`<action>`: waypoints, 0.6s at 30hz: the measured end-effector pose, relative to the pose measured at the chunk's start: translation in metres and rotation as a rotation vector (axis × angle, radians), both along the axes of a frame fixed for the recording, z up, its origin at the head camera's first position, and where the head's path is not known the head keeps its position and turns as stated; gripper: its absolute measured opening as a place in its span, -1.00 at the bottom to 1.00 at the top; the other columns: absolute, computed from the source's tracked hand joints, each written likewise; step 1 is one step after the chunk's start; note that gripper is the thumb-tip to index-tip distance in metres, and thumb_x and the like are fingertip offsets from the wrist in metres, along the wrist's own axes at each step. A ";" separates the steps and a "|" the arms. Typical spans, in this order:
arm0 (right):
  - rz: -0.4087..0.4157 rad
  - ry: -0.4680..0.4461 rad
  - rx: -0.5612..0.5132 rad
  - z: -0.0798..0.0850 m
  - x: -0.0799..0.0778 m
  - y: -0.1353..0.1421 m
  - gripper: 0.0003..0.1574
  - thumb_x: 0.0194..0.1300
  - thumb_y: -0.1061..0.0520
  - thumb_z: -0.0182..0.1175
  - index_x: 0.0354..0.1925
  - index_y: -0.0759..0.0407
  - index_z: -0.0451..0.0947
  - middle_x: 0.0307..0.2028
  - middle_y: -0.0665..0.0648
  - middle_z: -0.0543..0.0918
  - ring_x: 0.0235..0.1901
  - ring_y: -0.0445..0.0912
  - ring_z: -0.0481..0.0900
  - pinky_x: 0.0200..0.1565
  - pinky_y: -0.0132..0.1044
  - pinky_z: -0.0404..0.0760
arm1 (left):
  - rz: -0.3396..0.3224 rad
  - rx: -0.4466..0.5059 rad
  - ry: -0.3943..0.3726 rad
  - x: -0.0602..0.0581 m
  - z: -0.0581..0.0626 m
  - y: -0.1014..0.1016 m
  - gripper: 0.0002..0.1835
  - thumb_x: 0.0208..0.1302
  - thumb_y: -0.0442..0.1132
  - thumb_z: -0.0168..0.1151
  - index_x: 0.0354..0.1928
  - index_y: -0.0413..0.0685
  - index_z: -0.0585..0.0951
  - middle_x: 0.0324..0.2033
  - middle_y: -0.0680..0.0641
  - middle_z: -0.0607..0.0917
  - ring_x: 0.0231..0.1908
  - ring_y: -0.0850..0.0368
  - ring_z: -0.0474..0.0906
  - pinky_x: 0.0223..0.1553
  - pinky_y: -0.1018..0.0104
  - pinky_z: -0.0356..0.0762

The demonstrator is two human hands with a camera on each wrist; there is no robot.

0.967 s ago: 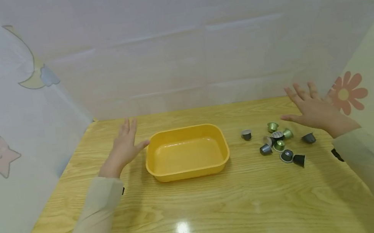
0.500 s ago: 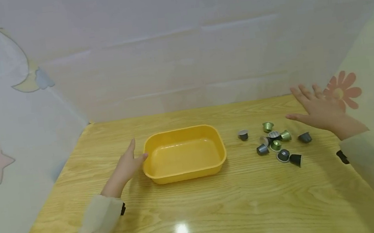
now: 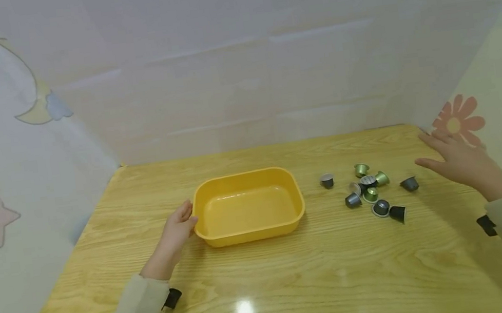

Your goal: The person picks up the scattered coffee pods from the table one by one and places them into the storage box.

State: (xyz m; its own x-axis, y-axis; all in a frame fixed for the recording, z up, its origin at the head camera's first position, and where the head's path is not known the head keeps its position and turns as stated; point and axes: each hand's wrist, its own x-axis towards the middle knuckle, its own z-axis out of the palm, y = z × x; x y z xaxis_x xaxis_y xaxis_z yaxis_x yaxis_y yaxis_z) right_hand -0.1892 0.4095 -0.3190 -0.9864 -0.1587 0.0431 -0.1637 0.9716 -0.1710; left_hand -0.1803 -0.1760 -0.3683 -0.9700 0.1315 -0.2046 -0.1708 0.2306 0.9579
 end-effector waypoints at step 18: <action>-0.199 -0.066 -0.110 -0.008 0.038 0.047 -0.13 0.56 -0.14 -0.20 0.39 0.54 -0.13 0.22 0.78 0.01 -0.09 0.60 0.35 -0.12 0.44 0.29 | 0.047 0.109 -0.037 0.001 -0.002 0.004 -0.40 0.50 -0.47 -0.17 0.48 -0.37 -0.06 0.45 -0.35 0.00 0.43 -0.20 0.01 0.30 -0.10 0.17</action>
State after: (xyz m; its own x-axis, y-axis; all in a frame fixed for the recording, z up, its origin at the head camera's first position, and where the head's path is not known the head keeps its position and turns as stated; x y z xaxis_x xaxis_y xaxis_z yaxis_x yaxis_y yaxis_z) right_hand -0.1513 0.4568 -0.3273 -0.9990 0.0414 -0.0166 0.0444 0.9584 -0.2819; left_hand -0.1793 -0.1716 -0.3700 -0.9677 0.1091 -0.2274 -0.2148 0.1165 0.9697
